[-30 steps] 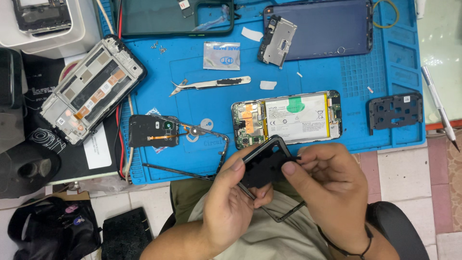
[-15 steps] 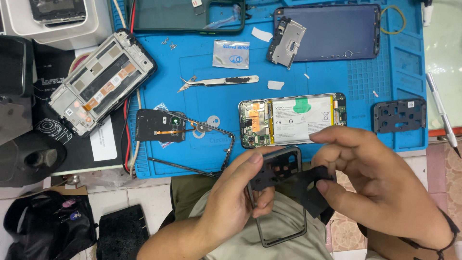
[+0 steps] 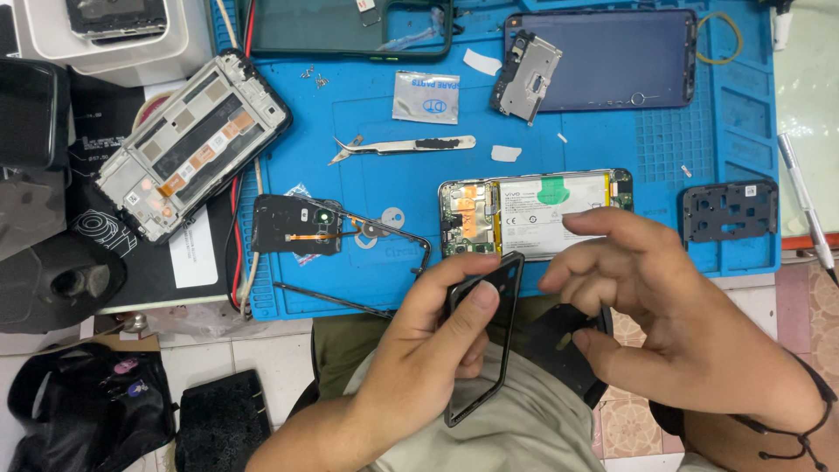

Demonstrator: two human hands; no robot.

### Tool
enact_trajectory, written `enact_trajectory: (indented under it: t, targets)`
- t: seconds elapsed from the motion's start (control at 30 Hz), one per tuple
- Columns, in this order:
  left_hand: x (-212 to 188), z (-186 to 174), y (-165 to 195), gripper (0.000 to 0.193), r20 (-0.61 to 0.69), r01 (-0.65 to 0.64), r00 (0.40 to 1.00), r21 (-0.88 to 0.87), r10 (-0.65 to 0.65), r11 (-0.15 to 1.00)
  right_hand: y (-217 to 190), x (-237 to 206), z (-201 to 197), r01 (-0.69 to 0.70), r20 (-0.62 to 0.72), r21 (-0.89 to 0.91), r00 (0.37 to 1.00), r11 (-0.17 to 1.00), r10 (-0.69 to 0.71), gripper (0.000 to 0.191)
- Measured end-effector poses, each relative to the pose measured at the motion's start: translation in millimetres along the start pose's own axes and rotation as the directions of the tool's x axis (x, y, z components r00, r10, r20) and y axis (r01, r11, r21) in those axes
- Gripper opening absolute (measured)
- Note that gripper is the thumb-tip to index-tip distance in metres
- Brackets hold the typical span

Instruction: The person works at a repair bench with a partially disassembled smartphone. They peel a black adhesive layer from a plastic mid-frame plate, press the plate into the phone frame, then use tweezers to handle and position a thin flex-cable component.

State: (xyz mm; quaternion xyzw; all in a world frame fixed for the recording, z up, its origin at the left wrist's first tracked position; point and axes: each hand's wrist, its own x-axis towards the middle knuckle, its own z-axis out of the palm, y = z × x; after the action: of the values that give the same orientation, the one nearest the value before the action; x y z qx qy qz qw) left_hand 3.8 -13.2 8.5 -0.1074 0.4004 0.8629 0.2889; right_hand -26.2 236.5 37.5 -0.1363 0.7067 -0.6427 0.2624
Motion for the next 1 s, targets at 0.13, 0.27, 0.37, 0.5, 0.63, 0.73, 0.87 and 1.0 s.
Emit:
enact_trajectory:
  t: [0.13, 0.27, 0.37, 0.5, 0.63, 0.73, 0.87, 1.0]
  targets:
    - [-2.2, -0.8, -3.3, 0.036, 0.053, -0.055, 0.997, 0.158, 0.047, 0.986, -3.9, -3.3, -1.5, 0.121, 0.037, 0.004, 0.992, 0.993, -0.121, 0.098]
    - [-3.7, 0.0, -3.8, 0.036, 0.161, -0.025, 0.987, 0.252, -0.016, 0.967, -10.1, -6.0, -1.0, 0.161, 0.087, -0.068, 0.984, 0.985, -0.155, 0.091]
    - [-2.4, 1.7, -6.3, 0.025, 0.197, -0.056, 0.980, 0.340, -0.013, 0.939, -14.2, -4.3, -0.5, 0.181, 0.116, -0.208, 0.980, 0.961, -0.160, 0.091]
    - [2.2, 3.6, -12.6, 0.018, 0.133, -0.070, 0.990, 0.240, 0.038, 0.968, -16.8, -1.4, 8.0, 0.127, -0.053, -0.109, 0.990, 0.986, -0.133, 0.089]
    - [2.6, -1.1, -12.3, 0.019, -0.027, 0.014, 1.000, 0.158, -0.009, 0.987, -15.3, -1.9, 26.3, 0.098, -0.269, 0.065, 0.960, 0.993, -0.077, 0.084]
    - [5.6, 1.5, -13.0, 0.024, -0.031, -0.035, 0.999, 0.064, 0.037, 0.997, -2.9, 2.3, 45.1, 0.090, -0.367, 0.217, 0.930, 0.972, -0.004, 0.067]
    - [3.8, 6.3, -8.9, 0.039, -0.024, -0.046, 0.999, 0.036, 0.047, 0.998, 10.9, 2.3, 55.1, 0.103, -0.522, 0.240, 0.852, 0.965, 0.039, 0.040]
    - [5.0, 4.1, -2.3, 0.042, 0.020, -0.040, 0.999, -0.195, 0.045, 0.980, 13.8, 0.6, 49.6, 0.111, -0.554, 0.257, 0.831, 0.960, 0.053, 0.033]
